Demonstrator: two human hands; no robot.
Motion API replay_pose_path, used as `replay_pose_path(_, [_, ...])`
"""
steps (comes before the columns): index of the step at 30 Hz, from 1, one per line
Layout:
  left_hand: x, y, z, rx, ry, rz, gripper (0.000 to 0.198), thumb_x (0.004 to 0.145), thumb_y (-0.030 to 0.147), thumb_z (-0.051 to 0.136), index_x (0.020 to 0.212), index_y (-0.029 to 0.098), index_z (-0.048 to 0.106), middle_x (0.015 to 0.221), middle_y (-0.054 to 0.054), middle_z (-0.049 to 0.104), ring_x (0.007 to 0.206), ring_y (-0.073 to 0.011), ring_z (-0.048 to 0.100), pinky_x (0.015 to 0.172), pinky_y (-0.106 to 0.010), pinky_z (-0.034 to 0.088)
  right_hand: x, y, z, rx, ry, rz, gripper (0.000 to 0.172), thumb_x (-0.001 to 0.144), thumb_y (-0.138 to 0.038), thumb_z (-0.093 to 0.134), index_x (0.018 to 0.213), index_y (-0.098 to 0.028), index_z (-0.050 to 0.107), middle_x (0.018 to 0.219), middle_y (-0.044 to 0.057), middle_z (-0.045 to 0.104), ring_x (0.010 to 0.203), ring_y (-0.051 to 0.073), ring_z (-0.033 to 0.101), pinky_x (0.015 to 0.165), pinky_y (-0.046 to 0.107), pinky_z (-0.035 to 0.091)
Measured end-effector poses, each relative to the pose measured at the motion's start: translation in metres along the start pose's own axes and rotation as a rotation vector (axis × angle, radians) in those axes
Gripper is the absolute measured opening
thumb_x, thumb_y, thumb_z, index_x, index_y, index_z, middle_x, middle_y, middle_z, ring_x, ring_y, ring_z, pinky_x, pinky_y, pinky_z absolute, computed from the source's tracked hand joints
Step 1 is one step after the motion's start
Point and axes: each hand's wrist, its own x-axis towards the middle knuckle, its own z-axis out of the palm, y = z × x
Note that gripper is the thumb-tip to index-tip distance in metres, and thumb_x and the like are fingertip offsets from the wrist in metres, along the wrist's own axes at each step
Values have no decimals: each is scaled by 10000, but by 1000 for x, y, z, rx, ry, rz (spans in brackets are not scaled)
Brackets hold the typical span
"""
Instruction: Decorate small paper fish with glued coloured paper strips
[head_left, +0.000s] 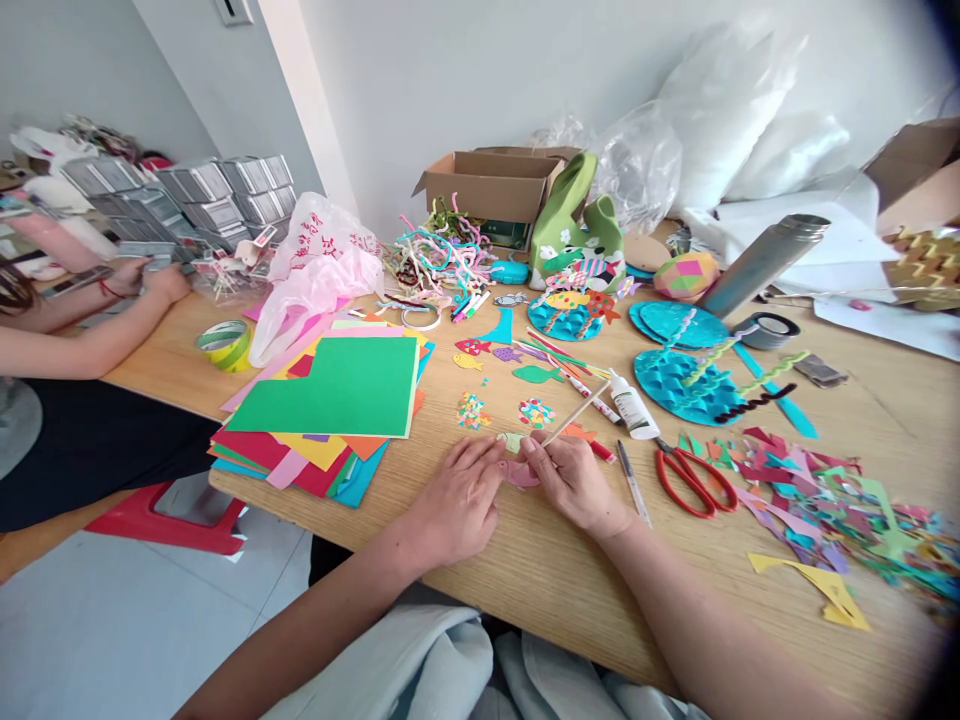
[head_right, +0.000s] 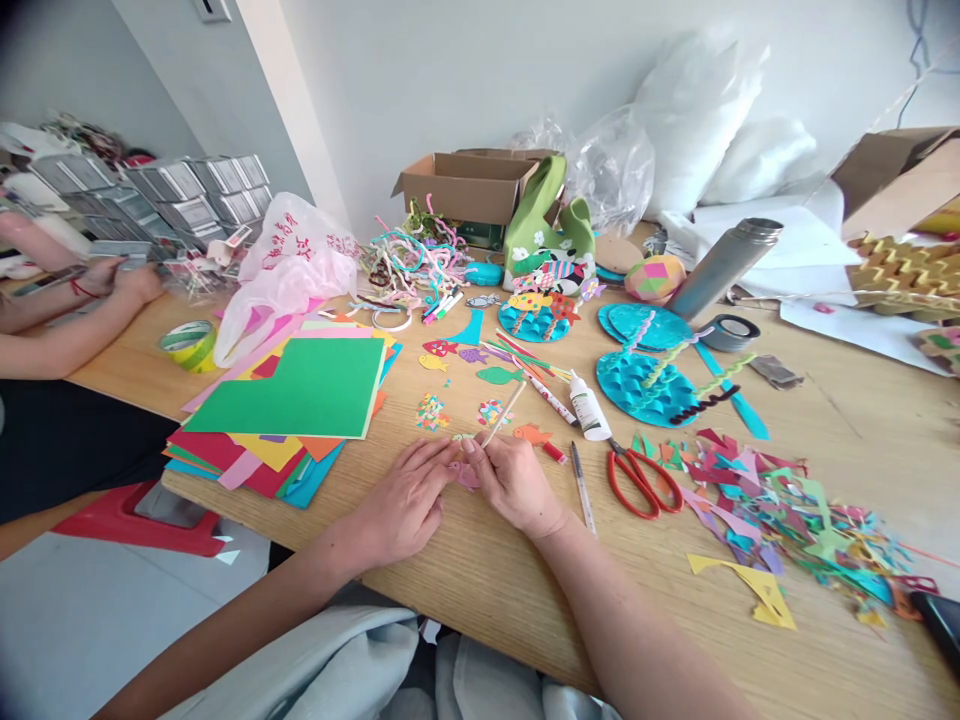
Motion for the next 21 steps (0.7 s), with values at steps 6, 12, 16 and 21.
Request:
replay_pose_path(6, [1, 1, -3, 36, -31, 6, 557, 781, 95, 474, 1334, 147, 430, 1436, -119, 448, 1400, -232, 283, 1166, -470, 237, 1, -7, -2, 39, -16, -23, 485, 972, -437, 391, 600, -185, 573, 579, 25, 587, 484, 114, 537, 496, 233, 402])
replay_pose_path(12, [1, 1, -5, 8, -27, 3, 517, 786, 90, 465, 1297, 167, 466, 1437, -99, 446, 1405, -237, 274, 1162, -484, 248, 0, -6, -2, 94, 61, 22, 472, 969, -439, 395, 595, -194, 547, 583, 35, 608, 490, 122, 551, 499, 239, 423])
replay_pose_path(16, [0, 0, -6, 5, -27, -6, 401, 798, 84, 467, 1187, 151, 537, 1446, -103, 437, 1402, -234, 271, 1168, -459, 249, 1, -3, -5, 35, 265, 116, 485, 974, -438, 369, 595, -194, 549, 577, 43, 611, 493, 130, 564, 485, 245, 418])
replay_pose_path(21, [0, -1, -6, -25, -8, -26, 339, 806, 69, 469, 1119, 160, 561, 1431, -105, 455, 1379, -222, 308, 1156, -449, 278, 3, 3, -10, -95, 358, 178, 466, 971, -442, 371, 665, -174, 598, 546, 27, 587, 456, 124, 545, 468, 244, 402])
